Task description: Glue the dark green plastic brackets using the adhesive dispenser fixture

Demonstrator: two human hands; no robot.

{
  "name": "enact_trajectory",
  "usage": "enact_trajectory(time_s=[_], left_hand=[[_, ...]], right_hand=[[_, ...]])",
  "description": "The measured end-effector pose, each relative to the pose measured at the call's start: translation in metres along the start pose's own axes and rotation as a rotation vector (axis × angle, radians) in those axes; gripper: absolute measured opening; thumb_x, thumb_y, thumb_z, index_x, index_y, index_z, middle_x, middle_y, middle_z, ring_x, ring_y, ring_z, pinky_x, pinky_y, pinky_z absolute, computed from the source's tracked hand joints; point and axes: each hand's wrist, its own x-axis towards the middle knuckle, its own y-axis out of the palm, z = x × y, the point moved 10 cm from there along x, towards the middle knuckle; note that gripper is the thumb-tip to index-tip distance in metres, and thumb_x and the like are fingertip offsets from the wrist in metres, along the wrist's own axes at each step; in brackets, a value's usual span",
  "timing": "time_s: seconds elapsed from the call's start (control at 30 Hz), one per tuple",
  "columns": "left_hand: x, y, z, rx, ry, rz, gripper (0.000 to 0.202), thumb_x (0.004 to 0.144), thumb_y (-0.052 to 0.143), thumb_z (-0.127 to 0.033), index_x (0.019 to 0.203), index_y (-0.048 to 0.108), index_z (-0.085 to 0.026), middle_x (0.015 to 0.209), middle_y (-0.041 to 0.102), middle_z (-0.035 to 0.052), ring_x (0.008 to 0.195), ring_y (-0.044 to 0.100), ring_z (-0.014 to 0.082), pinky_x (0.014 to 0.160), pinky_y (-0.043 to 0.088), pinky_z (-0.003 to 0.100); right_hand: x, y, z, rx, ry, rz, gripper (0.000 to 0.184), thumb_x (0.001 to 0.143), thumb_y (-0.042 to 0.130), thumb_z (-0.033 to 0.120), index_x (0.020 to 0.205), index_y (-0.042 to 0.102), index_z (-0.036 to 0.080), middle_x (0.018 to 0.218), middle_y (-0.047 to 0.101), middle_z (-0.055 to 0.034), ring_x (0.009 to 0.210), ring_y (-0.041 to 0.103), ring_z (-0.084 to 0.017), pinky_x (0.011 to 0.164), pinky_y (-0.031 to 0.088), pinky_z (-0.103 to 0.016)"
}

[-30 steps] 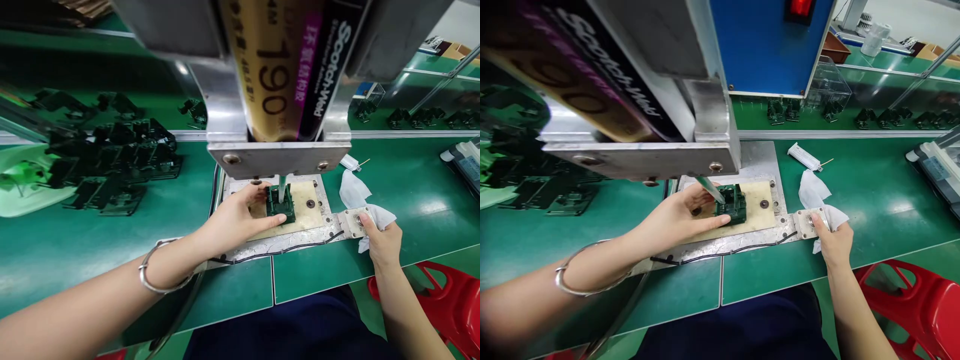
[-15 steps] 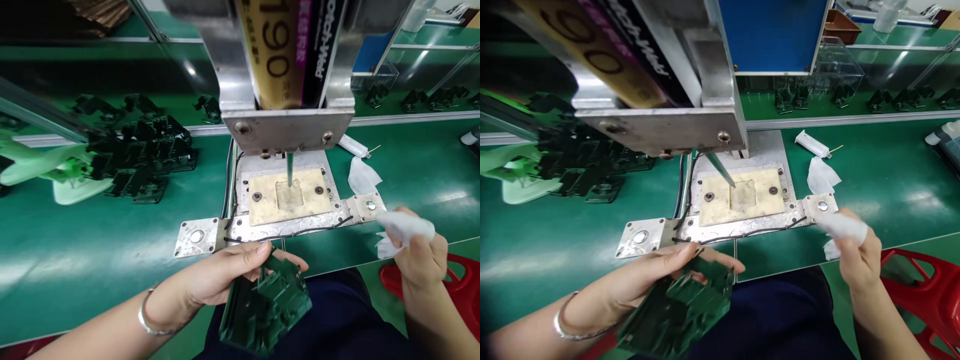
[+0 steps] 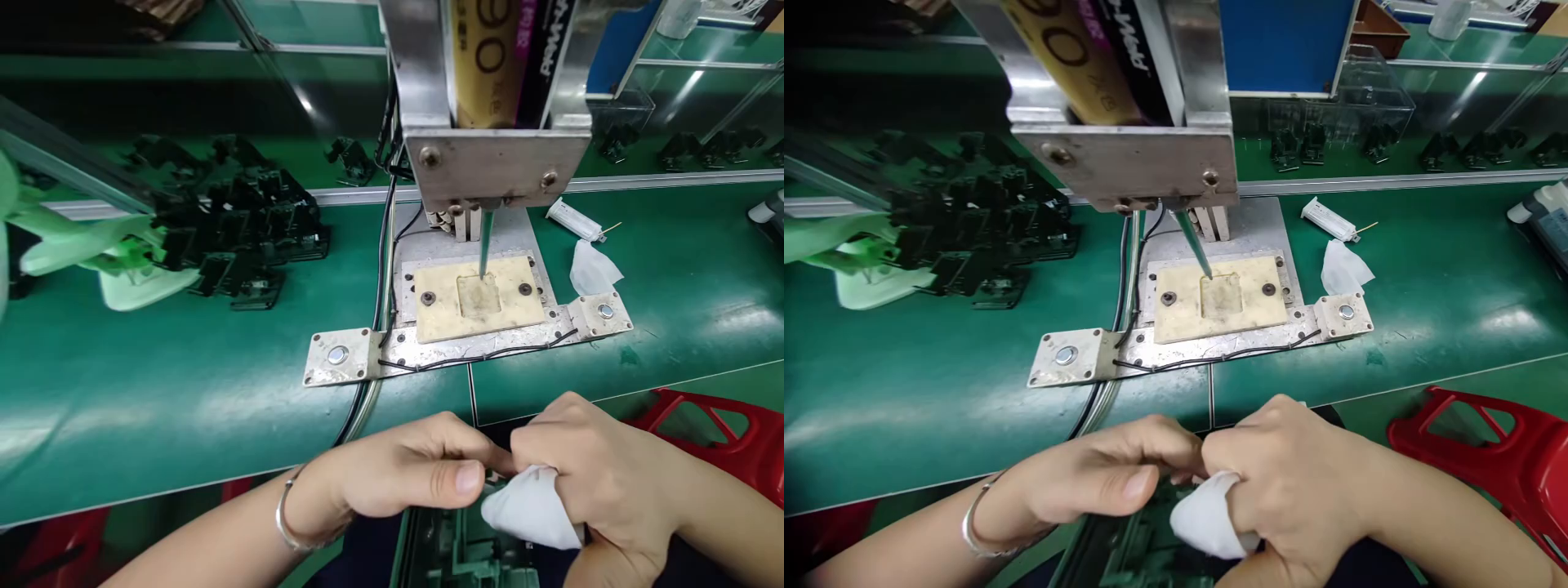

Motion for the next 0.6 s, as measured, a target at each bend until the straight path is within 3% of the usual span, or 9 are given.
enact_trajectory(time_s=[0.13, 0.27, 0.33, 0.4, 0.5, 0.53, 0.6], left_hand=[[0.007, 0.005, 0.004, -0.066, -0.016, 0.009, 0.070, 0.075, 0.066, -0.087, 0.074, 0.069, -0.017, 0.067, 0.047, 0.0015, 0.067, 0.039, 0.0180, 0.063, 0.029, 0.031], [0.011, 0.006, -0.002, -0.113, 0.039, 0.004, 0.069, 0.079, 0.065, -0.083, 0.067, 0.065, -0.016, 0.063, 0.048, 0.0009, 0.063, 0.040, 0.0162, 0.062, 0.035, 0.030], [0.006, -0.001, -0.008, -0.112, 0.094, -0.055, 0.064, 0.083, 0.066, -0.079, 0.083, 0.075, -0.016, 0.077, 0.065, 0.0049, 0.074, 0.057, 0.0214, 0.074, 0.048, 0.031], [-0.005, -0.010, -0.013, -0.088, 0.168, -0.138, 0.063, 0.083, 0.073, -0.073, 0.113, 0.078, -0.018, 0.105, 0.074, 0.0104, 0.097, 0.068, 0.0299, 0.091, 0.056, 0.038], [-0.037, -0.029, -0.037, 0.107, 0.497, -0.410, 0.075, 0.078, 0.090, -0.053, 0.143, 0.063, -0.026, 0.126, 0.071, 0.0138, 0.113, 0.070, 0.0341, 0.096, 0.061, 0.040], [-0.052, -0.032, -0.047, 0.202, 0.639, -0.527, 0.077, 0.077, 0.092, -0.045, 0.145, 0.061, -0.028, 0.127, 0.070, 0.0134, 0.113, 0.070, 0.0332, 0.097, 0.061, 0.039], [-0.077, -0.028, -0.061, 0.366, 0.877, -0.722, 0.071, 0.079, 0.092, -0.036, 0.143, 0.061, -0.027, 0.122, 0.070, 0.0121, 0.112, 0.071, 0.0304, 0.100, 0.062, 0.038]], right_hand=[[0.001, -0.005, 0.001, -0.022, 0.023, -0.052, 0.072, 0.096, 0.044, 0.081, 0.058, 0.048, 0.019, 0.070, 0.032, 0.0049, 0.052, 0.025, -0.009, 0.050, 0.023, -0.030], [0.010, -0.020, -0.004, 0.007, 0.025, -0.181, 0.078, 0.100, 0.026, 0.081, 0.057, 0.049, 0.019, 0.066, 0.033, 0.0040, 0.049, 0.026, -0.009, 0.048, 0.023, -0.031], [0.004, -0.027, -0.007, 0.003, 0.051, -0.215, 0.078, 0.104, 0.022, 0.075, 0.057, 0.050, 0.020, 0.063, 0.037, 0.0030, 0.048, 0.029, -0.009, 0.047, 0.026, -0.030], [-0.014, -0.038, -0.012, -0.051, 0.119, -0.298, 0.067, 0.105, 0.033, 0.070, 0.067, 0.061, 0.022, 0.064, 0.047, 0.0008, 0.048, 0.039, -0.010, 0.047, 0.034, -0.029], [-0.066, -0.067, -0.020, -0.174, 0.260, -0.644, 0.027, 0.102, 0.060, 0.050, 0.106, 0.073, 0.027, 0.079, 0.063, -0.0044, 0.058, 0.058, -0.017, 0.050, 0.045, -0.031], [-0.082, -0.072, -0.021, -0.209, 0.302, -0.749, 0.021, 0.099, 0.066, 0.039, 0.116, 0.072, 0.027, 0.082, 0.064, -0.0048, 0.060, 0.060, -0.019, 0.049, 0.046, -0.032], [-0.097, -0.069, -0.018, -0.299, 0.356, -0.801, 0.026, 0.093, 0.071, 0.025, 0.119, 0.071, 0.026, 0.083, 0.065, -0.0037, 0.059, 0.062, -0.019, 0.046, 0.048, -0.031]])
